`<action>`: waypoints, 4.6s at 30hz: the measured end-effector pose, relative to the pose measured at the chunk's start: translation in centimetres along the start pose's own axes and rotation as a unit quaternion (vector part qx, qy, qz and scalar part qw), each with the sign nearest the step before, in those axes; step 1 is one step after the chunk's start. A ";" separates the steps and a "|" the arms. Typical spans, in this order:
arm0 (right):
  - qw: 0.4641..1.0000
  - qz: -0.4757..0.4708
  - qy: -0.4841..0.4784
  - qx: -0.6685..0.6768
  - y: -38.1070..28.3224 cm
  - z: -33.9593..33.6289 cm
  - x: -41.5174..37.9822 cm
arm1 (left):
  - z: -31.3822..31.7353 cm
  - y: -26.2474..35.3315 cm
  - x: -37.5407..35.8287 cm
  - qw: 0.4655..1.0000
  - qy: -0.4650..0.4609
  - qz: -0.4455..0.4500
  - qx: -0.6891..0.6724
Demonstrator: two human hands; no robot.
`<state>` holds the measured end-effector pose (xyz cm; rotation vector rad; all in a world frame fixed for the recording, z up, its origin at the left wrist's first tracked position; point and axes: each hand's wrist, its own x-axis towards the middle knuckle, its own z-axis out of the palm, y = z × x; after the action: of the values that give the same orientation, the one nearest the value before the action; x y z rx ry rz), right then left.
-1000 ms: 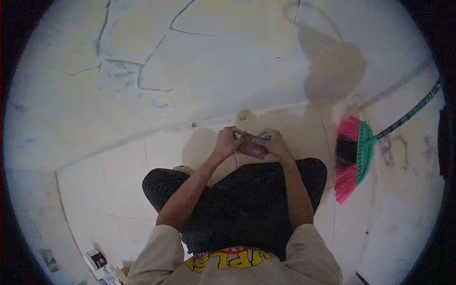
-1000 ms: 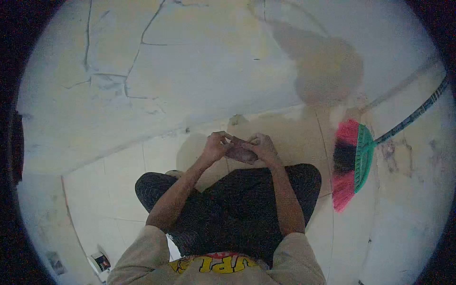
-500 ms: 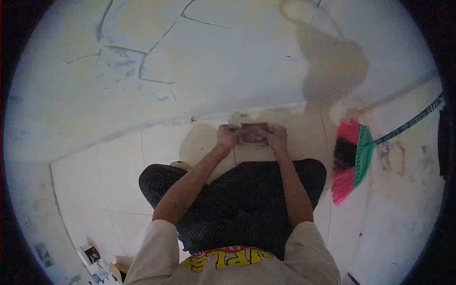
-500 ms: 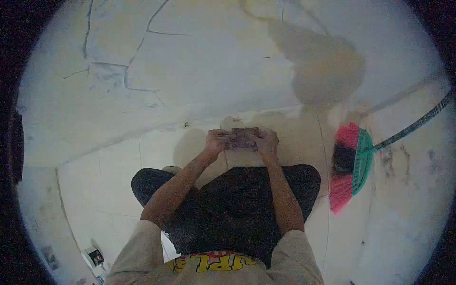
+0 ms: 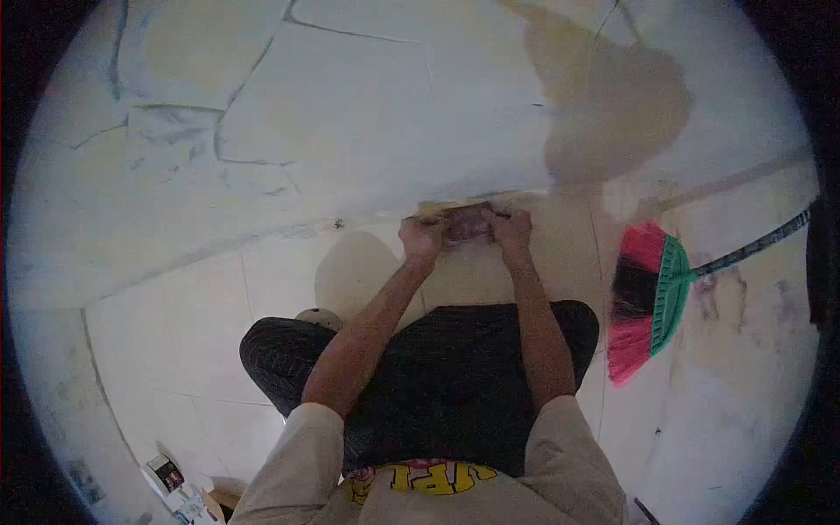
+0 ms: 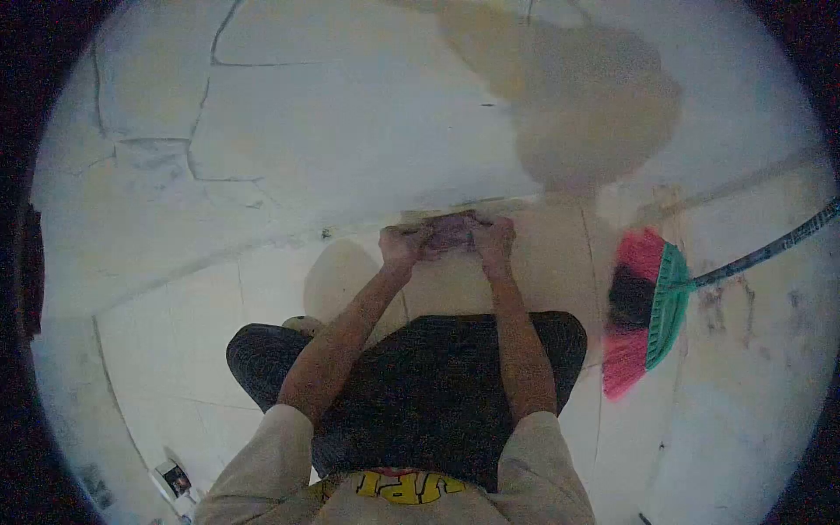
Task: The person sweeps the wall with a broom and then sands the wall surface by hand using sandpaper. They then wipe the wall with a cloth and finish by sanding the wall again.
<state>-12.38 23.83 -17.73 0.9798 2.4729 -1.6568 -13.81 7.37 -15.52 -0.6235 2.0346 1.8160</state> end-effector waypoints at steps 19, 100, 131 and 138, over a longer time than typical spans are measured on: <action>0.995 0.063 0.057 0.056 6.0 3.1 4.9 | 0.2 -1.8 2.8 0.985 -0.039 -0.033 -0.165; 0.951 -0.006 -0.216 0.220 -1.2 -0.8 -4.0 | -9.1 2.5 -4.3 0.943 -0.158 -0.007 0.294; 0.993 -0.074 0.008 -0.092 -0.3 -7.1 2.6 | -5.0 0.8 -1.8 0.864 -0.088 0.259 0.423; 0.953 -0.204 0.037 -0.219 0.0 -2.8 2.3 | -5.4 0.7 -1.2 0.856 -0.094 0.254 0.440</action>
<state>-13.32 27.24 -17.24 0.5111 3.0550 -1.0494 -12.97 2.19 -13.63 0.3739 2.6882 0.8520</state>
